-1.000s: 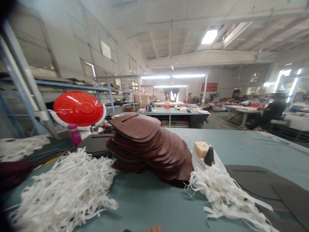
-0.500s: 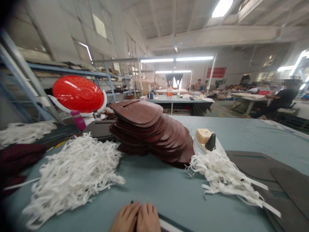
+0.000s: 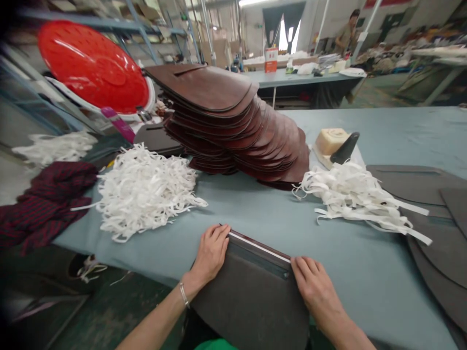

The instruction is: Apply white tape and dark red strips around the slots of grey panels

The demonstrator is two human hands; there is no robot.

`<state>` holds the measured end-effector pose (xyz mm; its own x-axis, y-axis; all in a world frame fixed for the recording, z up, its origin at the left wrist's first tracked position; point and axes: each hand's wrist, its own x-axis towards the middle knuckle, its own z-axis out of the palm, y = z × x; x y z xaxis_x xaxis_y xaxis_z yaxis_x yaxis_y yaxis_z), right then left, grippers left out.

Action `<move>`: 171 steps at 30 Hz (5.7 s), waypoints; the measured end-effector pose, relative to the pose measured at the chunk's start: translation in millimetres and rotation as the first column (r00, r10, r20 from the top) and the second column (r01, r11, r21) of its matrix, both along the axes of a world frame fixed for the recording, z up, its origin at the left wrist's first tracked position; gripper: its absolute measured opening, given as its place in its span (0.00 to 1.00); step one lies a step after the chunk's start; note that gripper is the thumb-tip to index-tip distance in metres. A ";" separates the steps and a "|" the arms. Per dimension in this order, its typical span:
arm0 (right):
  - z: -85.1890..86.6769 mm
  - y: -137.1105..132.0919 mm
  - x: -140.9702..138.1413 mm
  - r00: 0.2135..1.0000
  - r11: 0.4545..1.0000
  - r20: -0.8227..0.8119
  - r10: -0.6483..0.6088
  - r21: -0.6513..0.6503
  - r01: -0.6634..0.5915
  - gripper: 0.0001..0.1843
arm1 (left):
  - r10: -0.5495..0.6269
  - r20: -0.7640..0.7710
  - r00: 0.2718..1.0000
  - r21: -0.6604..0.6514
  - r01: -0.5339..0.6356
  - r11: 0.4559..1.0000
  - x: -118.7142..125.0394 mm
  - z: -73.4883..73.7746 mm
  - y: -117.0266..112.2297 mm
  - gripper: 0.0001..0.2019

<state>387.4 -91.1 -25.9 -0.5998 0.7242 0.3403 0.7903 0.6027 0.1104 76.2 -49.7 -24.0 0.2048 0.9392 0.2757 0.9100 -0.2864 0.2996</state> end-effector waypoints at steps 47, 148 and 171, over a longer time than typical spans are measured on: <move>14.0 97.3 -116.8 0.977 0.985 -0.210 -0.023 -0.169 -0.013 0.13 | 0.354 0.572 0.740 -0.045 -0.403 0.914 -57.8 0.9 8.7 0.15; 29.9 198.4 -325.2 0.391 0.871 -0.885 -0.252 -0.383 -0.307 0.11 | 0.509 0.306 0.805 0.171 -0.572 0.802 -93.4 -1.7 83.1 0.20; 77.7 123.3 -132.1 -0.334 0.683 -0.705 -0.626 -0.289 -0.671 0.12 | 0.060 0.814 0.577 -0.243 0.246 0.938 36.1 64.3 67.9 0.16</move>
<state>255.4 32.2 51.8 -0.0606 0.9981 -0.0074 -0.5950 -0.0420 -0.8026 112.4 18.3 40.3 0.1344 0.9874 0.0840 0.2218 -0.1126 0.9686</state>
